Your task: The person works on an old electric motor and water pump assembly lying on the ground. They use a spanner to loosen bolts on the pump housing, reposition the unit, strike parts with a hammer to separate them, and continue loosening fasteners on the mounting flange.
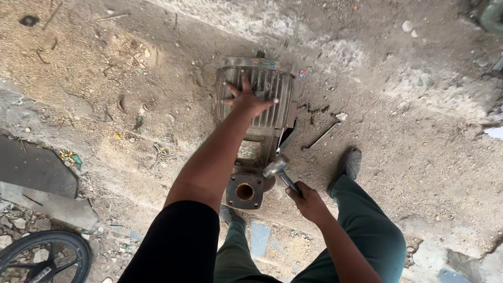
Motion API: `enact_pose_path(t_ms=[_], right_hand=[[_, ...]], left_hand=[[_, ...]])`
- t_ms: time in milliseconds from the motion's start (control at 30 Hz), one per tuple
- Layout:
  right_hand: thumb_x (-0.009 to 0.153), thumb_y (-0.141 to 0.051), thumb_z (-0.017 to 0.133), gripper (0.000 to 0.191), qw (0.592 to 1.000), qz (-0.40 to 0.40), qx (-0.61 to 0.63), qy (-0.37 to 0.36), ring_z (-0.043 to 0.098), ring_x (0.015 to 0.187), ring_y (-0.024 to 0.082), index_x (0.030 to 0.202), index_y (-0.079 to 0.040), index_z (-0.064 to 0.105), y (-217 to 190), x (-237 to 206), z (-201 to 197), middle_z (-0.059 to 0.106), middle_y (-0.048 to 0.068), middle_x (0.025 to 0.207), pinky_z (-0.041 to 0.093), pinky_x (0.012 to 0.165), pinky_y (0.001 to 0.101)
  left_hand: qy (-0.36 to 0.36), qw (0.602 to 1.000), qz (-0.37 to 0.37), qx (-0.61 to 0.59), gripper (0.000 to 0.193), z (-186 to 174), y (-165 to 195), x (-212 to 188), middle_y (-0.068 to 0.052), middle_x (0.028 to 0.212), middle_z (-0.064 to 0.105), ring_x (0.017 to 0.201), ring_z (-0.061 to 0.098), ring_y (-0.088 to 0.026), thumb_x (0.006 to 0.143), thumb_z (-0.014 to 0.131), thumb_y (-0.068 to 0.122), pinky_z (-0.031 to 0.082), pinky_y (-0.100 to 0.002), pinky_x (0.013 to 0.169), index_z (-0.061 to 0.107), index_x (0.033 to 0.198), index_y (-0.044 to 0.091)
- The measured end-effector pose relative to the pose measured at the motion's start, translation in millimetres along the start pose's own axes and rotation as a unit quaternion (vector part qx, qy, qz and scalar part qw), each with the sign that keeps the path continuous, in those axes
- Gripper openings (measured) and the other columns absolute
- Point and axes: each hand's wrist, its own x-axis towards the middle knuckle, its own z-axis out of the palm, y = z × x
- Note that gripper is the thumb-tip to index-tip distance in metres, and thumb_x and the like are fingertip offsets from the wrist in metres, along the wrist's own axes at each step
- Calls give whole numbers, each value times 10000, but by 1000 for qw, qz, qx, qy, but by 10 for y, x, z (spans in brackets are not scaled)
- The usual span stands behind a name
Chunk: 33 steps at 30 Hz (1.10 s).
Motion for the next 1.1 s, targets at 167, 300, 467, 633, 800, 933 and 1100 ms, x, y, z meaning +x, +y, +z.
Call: enact_pose_path(t_ms=[167, 300, 467, 633, 800, 933, 1100], right_hand=[[990, -475, 568, 417, 999, -25, -17, -39, 607, 569, 256, 950, -62, 613, -36, 170, -295, 592, 137, 653, 479, 586, 436], [1001, -532, 500, 486, 996, -16, -64, -62, 616, 586, 276, 958, -65, 626, -145, 364, -381, 593, 138, 667, 486, 614, 453], [1034, -556, 409, 547, 983, 11, -121, -137, 624, 623, 266, 960, -68, 644, -383, 717, -570, 596, 135, 689, 505, 650, 458], [1025, -527, 405, 494, 974, -8, -122, -192, 597, 609, 231, 983, -89, 629, -698, 1265, -885, 577, 103, 681, 532, 631, 455], [1044, -540, 411, 542, 978, -74, -123, -153, 612, 611, 242, 971, -58, 648, -970, 1429, -841, 591, 137, 675, 530, 643, 453], [1016, -589, 427, 563, 937, -82, -231, -250, 641, 654, 235, 1047, -79, 664, -1032, 1441, -785, 629, 113, 722, 524, 677, 474], [995, -596, 319, 605, 965, -27, -160, -206, 663, 647, 249, 1247, -143, 631, -1009, 1514, -725, 645, 132, 742, 586, 746, 457]], left_hand=[[-10, 998, 4, 55, 1423, 92, -91, 333, -261, 1635, -360, 1456, -46, -697, 690, 736, 820, 297, -799, 1081, -324, 1541, 398], [-10, 997, -12, 76, 1400, 43, -13, 548, -268, 1649, -330, 1482, 9, -668, 715, 703, 859, 331, -804, 1070, -316, 1555, 394], [-5, 995, 1, 100, 1411, -19, 101, 819, -294, 1640, -291, 1477, -23, -678, 718, 686, 901, 307, -827, 1058, -304, 1572, 371], [-24, 995, -7, 94, 1418, 17, 37, 878, -286, 1641, -309, 1479, -48, -667, 690, 704, 887, 350, -802, 1044, -300, 1556, 383], [-40, 995, -2, 88, 1451, -51, 76, 832, -309, 1635, -310, 1458, -22, -696, 674, 718, 882, 400, -767, 1033, -287, 1572, 343], [-54, 994, -6, 100, 1441, -130, 117, 779, -318, 1628, -314, 1453, -33, -701, 682, 703, 882, 397, -778, 1020, -281, 1579, 333], [-59, 992, 2, 109, 1440, -160, 119, 784, -345, 1621, -301, 1449, 2, -697, 682, 681, 895, 419, -753, 1026, -295, 1574, 326]])
